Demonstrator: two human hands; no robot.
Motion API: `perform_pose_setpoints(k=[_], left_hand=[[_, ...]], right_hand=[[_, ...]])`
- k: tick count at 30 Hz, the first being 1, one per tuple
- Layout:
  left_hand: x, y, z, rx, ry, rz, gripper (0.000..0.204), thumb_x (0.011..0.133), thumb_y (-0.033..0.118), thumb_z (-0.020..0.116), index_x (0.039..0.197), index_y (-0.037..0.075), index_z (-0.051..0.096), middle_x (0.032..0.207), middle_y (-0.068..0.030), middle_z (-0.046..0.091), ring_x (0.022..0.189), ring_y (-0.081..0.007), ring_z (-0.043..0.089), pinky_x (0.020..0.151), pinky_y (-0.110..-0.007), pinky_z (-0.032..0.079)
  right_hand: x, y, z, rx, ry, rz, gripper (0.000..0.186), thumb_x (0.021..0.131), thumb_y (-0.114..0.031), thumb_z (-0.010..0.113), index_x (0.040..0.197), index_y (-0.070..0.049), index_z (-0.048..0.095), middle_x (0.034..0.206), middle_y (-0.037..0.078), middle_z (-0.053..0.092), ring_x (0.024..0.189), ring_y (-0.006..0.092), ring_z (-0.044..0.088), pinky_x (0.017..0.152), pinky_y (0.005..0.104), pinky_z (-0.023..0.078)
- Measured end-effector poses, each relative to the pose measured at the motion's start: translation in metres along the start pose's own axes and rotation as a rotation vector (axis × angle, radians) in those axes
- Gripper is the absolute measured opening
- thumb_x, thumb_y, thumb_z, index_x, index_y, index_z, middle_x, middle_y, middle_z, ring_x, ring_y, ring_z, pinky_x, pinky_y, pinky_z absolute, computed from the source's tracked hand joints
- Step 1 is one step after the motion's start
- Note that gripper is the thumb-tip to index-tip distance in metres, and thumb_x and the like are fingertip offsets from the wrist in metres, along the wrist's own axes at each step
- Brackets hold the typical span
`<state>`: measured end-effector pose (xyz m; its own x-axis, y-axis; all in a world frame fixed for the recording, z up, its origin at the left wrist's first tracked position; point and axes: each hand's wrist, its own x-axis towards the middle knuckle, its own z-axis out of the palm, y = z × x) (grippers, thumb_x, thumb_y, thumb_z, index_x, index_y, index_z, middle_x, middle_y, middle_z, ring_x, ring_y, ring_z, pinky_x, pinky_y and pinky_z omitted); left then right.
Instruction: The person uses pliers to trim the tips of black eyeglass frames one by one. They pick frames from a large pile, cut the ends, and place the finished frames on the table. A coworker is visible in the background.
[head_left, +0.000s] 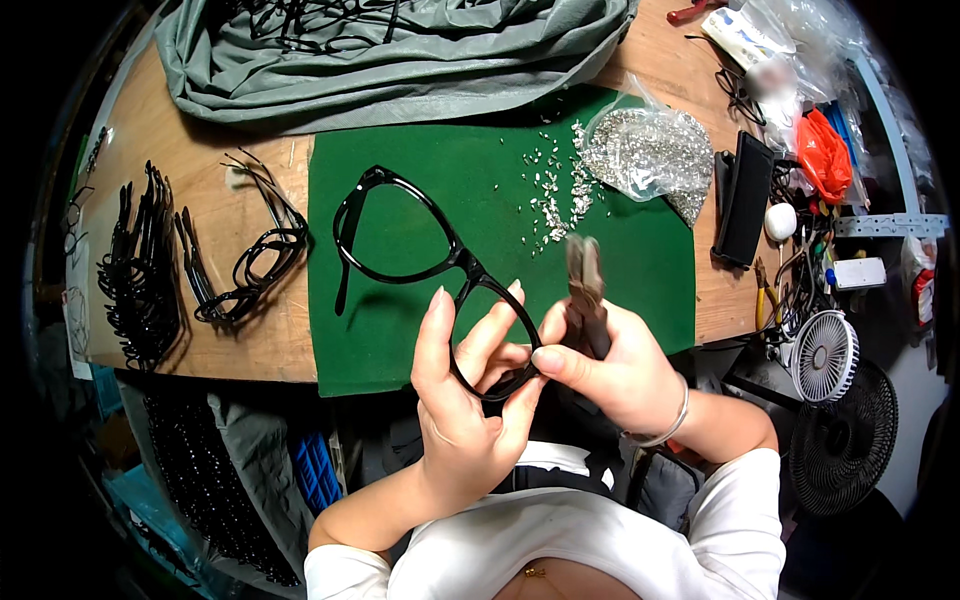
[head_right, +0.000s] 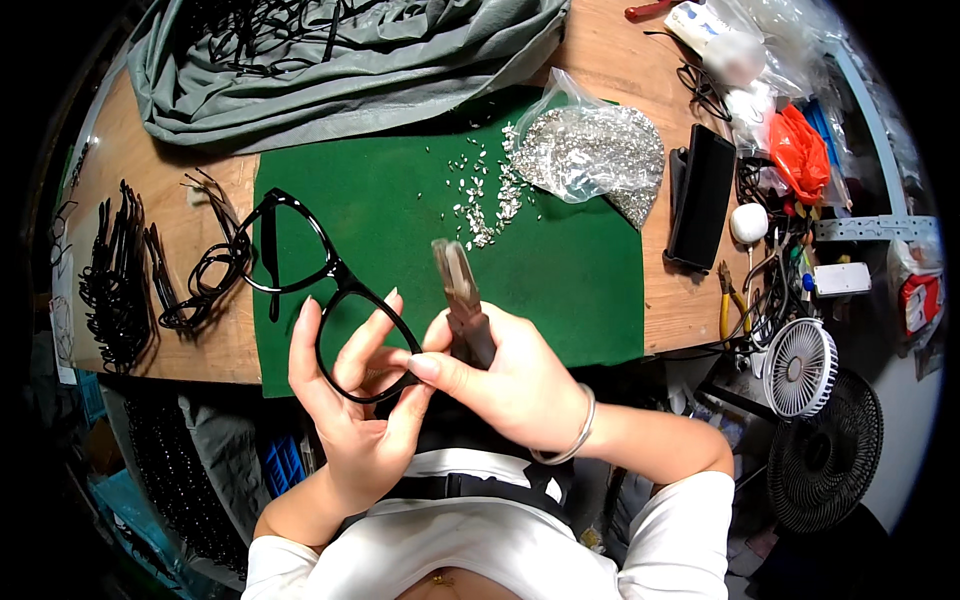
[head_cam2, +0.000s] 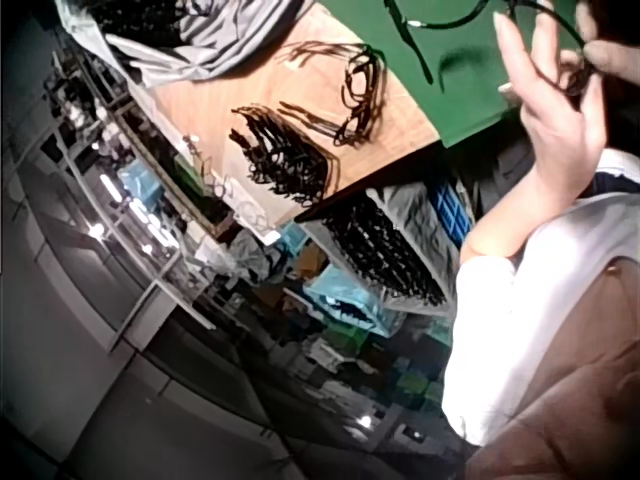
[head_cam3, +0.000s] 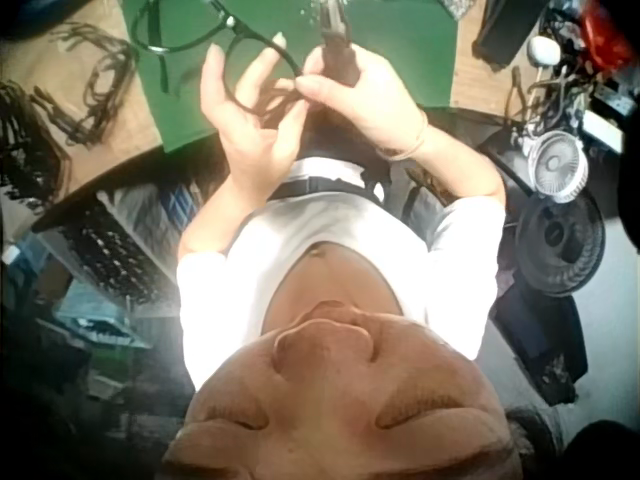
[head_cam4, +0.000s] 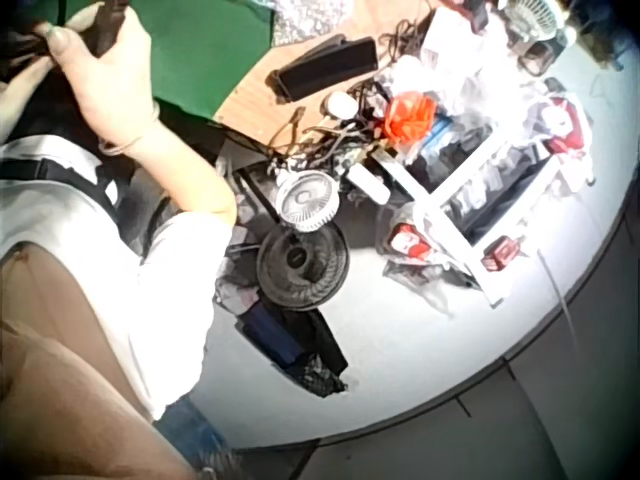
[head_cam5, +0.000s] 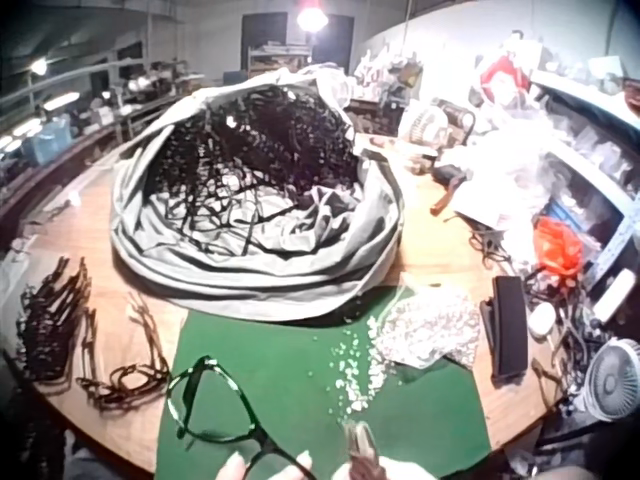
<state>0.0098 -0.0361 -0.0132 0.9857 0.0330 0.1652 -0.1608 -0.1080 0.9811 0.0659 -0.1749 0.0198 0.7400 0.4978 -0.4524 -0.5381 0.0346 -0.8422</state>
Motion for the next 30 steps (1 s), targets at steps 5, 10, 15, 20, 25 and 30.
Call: perform_pose_setpoints(k=[5,10,15,20,25,30], left_hand=[[0.01,0.008,-0.012,-0.144,-0.113,-0.125,0.085,0.072,-0.008,0.059,0.131,0.007,0.0,0.121,-0.0197,0.043,0.098,-0.0173,0.052,0.085,-0.028,0.043],[0.015,0.018,-0.02,-0.289,-0.14,-0.178,0.085,0.072,-0.007,0.059,0.131,0.008,0.0,0.121,-0.0202,0.043,0.102,-0.0216,0.052,0.087,-0.032,0.043],[0.016,0.029,-0.031,-0.449,-0.121,-0.294,0.084,0.072,-0.01,0.057,0.13,0.008,-0.001,0.122,-0.0222,0.042,0.097,-0.0226,0.055,0.081,-0.031,0.047],[0.02,0.032,-0.032,-0.474,-0.171,-0.3,0.08,0.074,-0.01,0.054,0.129,0.007,-0.002,0.122,-0.0252,0.038,0.1,-0.0239,0.054,0.081,-0.031,0.048],[0.02,0.029,-0.033,-0.453,-0.199,-0.314,0.08,0.075,-0.01,0.054,0.129,0.007,-0.002,0.123,-0.025,0.038,0.101,-0.0246,0.053,0.082,-0.032,0.048],[0.018,0.023,-0.029,-0.439,-0.209,-0.297,0.079,0.076,-0.012,0.051,0.13,0.008,-0.003,0.123,-0.0256,0.037,0.102,-0.0258,0.053,0.083,-0.033,0.046]], right_hand=[[0.005,-0.001,-0.009,-0.078,-0.139,0.075,0.021,0.082,-0.022,0.059,0.084,-0.003,0.051,0.077,0.0,0.051,0.07,0.0053,0.045,0.063,0.02,0.038],[0.003,-0.01,-0.004,-0.004,-0.205,0.061,0.02,0.082,-0.021,0.058,0.088,-0.002,0.052,0.078,0.0,0.052,0.072,0.006,0.046,0.066,0.0206,0.039],[-0.006,-0.018,-0.023,-0.526,-0.3,0.044,0.025,0.083,-0.025,0.055,0.09,-0.001,0.054,0.073,0.006,0.055,0.07,0.0094,0.051,0.065,0.0252,0.042],[-0.005,-0.035,-0.017,-0.659,-0.519,0.118,0.028,0.084,-0.028,0.053,0.092,-0.001,0.054,0.078,0.01,0.057,0.071,0.0187,0.057,0.065,0.0285,0.044],[-0.001,-0.041,-0.017,-0.848,-0.541,0.137,0.03,0.083,-0.032,0.054,0.085,-0.001,0.054,0.072,0.011,0.058,0.065,0.022,0.058,0.059,0.0305,0.045],[-0.001,-0.027,-0.013,-1.092,-0.368,-0.074,0.031,0.078,-0.031,0.061,0.072,-0.001,0.055,0.06,0.014,0.056,0.055,0.0302,0.056,0.05,0.0348,0.044]])
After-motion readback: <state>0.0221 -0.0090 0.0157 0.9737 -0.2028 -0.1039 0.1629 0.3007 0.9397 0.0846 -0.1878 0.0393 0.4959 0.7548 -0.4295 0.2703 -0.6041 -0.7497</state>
